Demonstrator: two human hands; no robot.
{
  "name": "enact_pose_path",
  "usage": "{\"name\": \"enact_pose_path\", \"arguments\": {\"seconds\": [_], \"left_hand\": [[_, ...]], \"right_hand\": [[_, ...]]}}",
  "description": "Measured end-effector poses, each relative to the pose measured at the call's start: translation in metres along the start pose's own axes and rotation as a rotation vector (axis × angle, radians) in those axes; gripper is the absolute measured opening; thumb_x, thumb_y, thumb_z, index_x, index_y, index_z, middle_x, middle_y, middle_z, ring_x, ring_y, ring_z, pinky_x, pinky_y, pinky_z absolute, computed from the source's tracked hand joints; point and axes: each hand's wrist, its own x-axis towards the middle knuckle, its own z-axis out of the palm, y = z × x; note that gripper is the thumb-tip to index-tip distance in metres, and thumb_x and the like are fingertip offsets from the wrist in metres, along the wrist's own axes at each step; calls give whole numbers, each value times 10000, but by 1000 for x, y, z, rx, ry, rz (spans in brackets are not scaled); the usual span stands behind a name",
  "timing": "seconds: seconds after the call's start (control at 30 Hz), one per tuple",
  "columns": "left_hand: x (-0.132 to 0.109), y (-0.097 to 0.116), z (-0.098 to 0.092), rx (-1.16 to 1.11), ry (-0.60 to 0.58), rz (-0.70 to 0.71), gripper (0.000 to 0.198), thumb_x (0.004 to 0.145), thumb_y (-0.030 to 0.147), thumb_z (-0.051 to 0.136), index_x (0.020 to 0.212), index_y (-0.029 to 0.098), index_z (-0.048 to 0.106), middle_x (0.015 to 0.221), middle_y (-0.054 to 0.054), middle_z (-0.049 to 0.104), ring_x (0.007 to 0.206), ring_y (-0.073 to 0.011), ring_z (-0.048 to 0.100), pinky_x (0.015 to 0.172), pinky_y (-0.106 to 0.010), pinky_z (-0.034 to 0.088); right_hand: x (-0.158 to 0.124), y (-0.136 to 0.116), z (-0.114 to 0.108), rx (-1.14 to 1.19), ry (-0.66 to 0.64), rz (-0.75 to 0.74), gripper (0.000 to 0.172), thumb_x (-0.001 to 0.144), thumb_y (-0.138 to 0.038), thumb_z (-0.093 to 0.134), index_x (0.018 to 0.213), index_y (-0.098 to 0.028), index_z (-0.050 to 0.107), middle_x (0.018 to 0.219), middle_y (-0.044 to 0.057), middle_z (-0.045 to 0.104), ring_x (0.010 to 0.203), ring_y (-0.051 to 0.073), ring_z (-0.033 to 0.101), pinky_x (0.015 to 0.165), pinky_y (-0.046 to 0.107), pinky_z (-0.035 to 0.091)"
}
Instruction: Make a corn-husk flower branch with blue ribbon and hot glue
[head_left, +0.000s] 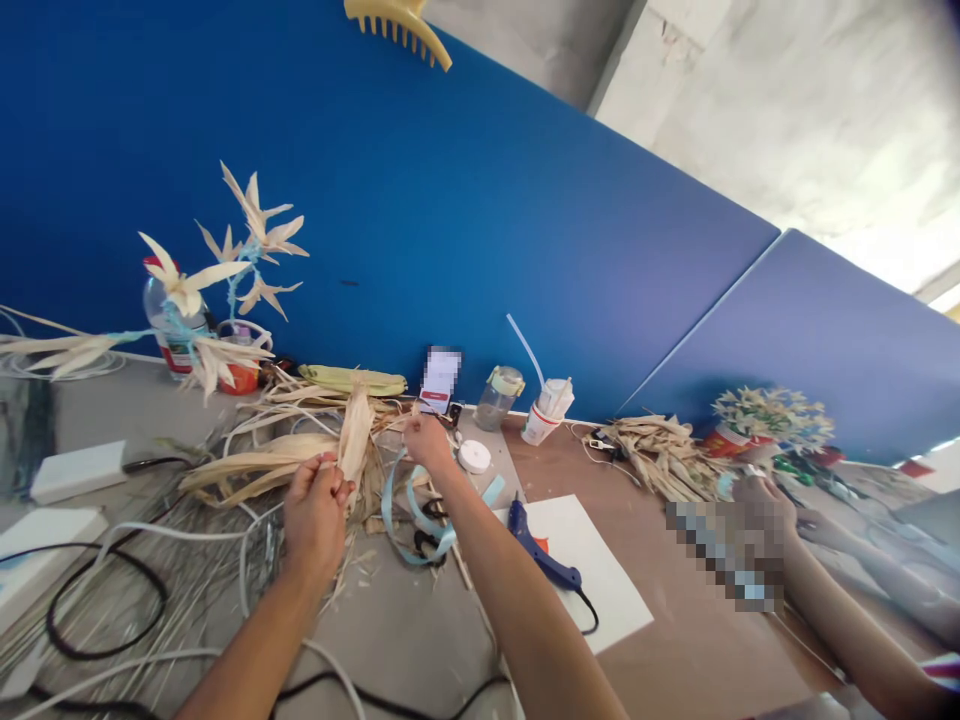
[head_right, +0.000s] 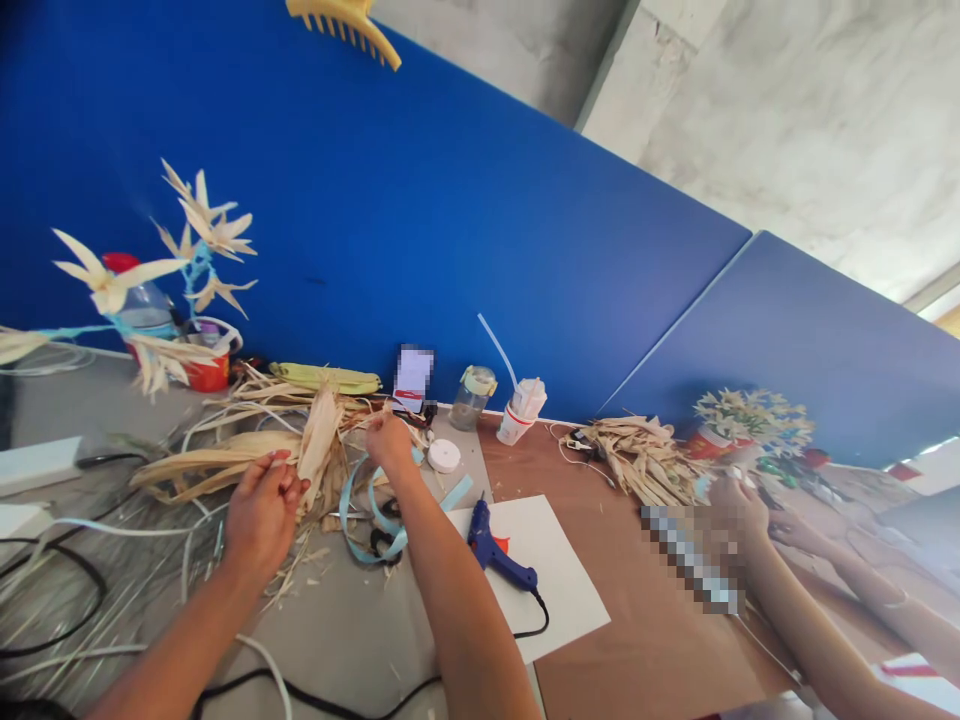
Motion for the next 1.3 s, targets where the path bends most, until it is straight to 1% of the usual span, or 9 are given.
{"name": "enact_pose_path", "arguments": {"seconds": [0.23, 0.47, 0.67, 0.8, 0.87, 0.93, 1.0, 1.1, 1.3], "left_hand": [[4, -17, -7, 146, 26, 52, 203, 688, 327, 668, 750, 192, 530, 590, 78, 452, 469, -58, 397, 517, -202, 384], [8, -31, -17, 328, 18, 60, 350, 676, 420, 667, 923, 192, 571, 588, 54, 509, 516, -108, 484, 467, -206, 354], [8, -34, -18, 316, 1, 45, 343, 676, 423, 670, 899, 181, 574, 616, 48, 510, 498, -94, 461, 447, -204, 345], [8, -28, -16, 241, 36, 70, 306, 676, 397, 681, 866, 180, 580, 618, 51, 517, 498, -77, 453, 454, -191, 343], [9, -23, -13, 210, 71, 93, 273, 688, 378, 674, 852, 180, 583, 602, 60, 504, 471, -64, 423, 442, -187, 332], [9, -17, -11, 165, 97, 117, 243, 690, 346, 674, 843, 179, 587, 593, 68, 492, 450, -54, 397, 446, -187, 343], [9, -13, -9, 135, 135, 153, 215, 702, 326, 662, 839, 180, 584, 584, 76, 479, 436, -47, 377, 455, -189, 358], [11, -10, -9, 120, 160, 199, 199, 710, 284, 649, 870, 181, 590, 592, 72, 479, 450, -49, 391, 443, -178, 336], [19, -9, -14, 133, 171, 257, 249, 716, 264, 633, 949, 189, 589, 653, 52, 522, 480, -60, 453, 465, -192, 357]], "right_hand": [[28, 0, 5, -129, 126, -97, 362, 845, -147, 420, 1167, -115, 581, 1162, 149, 624, 1086, 234, 562, 923, 314, 402], [47, -7, 22, -237, 50, -302, 557, 754, -152, 537, 1304, -96, 468, 1276, 183, 547, 1191, 275, 476, 994, 379, 349], [61, 1, 20, -209, -68, -308, 236, 724, -115, 546, 899, -162, 696, 887, 102, 714, 887, 236, 649, 825, 321, 458], [64, 0, 3, -118, 31, -248, 336, 822, -177, 471, 1117, -168, 631, 1123, 102, 649, 1041, 200, 594, 894, 294, 439], [54, -4, -8, -41, 118, -217, 444, 799, -216, 521, 1238, -154, 546, 1246, 121, 564, 1142, 215, 522, 959, 324, 402], [35, -9, -17, 159, 157, -225, 435, 783, -199, 533, 1216, -165, 562, 1152, 93, 607, 1045, 195, 565, 920, 326, 429], [7, -13, -25, 263, 8, -329, 310, 804, -171, 499, 1082, -177, 638, 979, 50, 667, 886, 164, 612, 846, 311, 458], [-41, -16, -33, 169, -169, -593, 162, 747, -179, 625, 890, -170, 701, 945, 54, 692, 956, 178, 590, 918, 309, 400], [-111, -18, -20, -218, -386, -722, 138, 787, -186, 571, 796, -152, 704, 775, 61, 688, 804, 182, 589, 805, 291, 424]]}}
